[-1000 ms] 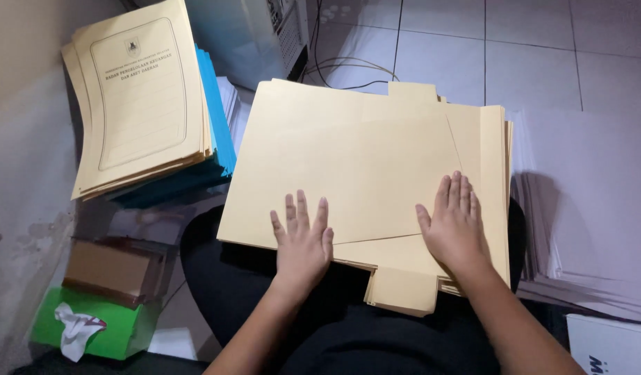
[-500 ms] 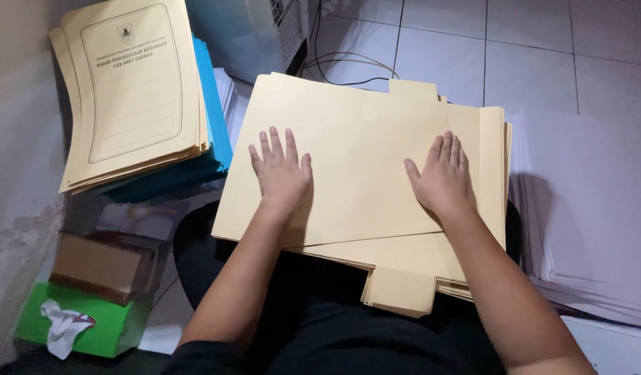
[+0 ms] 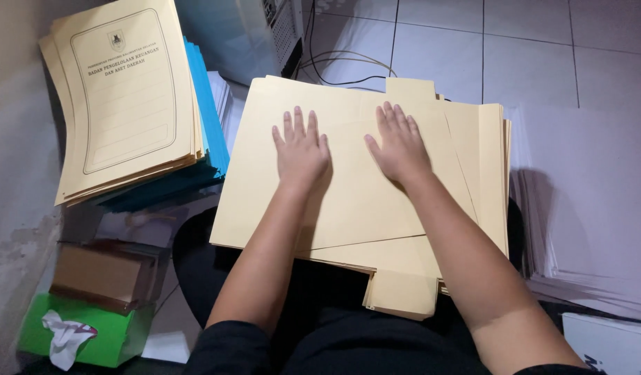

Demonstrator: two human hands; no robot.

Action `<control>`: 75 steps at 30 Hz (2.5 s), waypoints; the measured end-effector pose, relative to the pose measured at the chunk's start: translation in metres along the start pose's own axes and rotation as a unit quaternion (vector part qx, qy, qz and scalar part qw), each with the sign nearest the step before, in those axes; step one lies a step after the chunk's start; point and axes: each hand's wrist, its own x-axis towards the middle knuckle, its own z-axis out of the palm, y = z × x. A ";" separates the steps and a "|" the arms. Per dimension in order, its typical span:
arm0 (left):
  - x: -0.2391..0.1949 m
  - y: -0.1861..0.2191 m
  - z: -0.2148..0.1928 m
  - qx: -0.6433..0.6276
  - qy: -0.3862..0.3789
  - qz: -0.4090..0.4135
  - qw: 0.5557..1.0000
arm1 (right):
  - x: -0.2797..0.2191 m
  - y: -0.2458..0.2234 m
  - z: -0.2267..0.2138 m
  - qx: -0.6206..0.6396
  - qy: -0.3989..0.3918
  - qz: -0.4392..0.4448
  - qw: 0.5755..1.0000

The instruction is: The person sits on the floor and folds large beige file folders in half by hand. They repeatedly pick up a folder, fold it, and smooth it out on their lap.

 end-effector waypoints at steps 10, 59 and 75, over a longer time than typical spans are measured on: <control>-0.100 -0.023 -0.005 -0.015 0.037 -0.029 0.999 | -0.083 0.069 0.012 -0.029 0.018 0.147 0.989; -0.245 -0.011 -0.066 -0.562 0.235 0.109 0.785 | -0.201 -0.017 -0.046 0.711 0.115 0.066 0.690; -0.239 -0.011 0.005 -0.636 0.002 0.080 0.768 | -0.159 -0.066 -0.036 0.680 0.127 0.113 0.713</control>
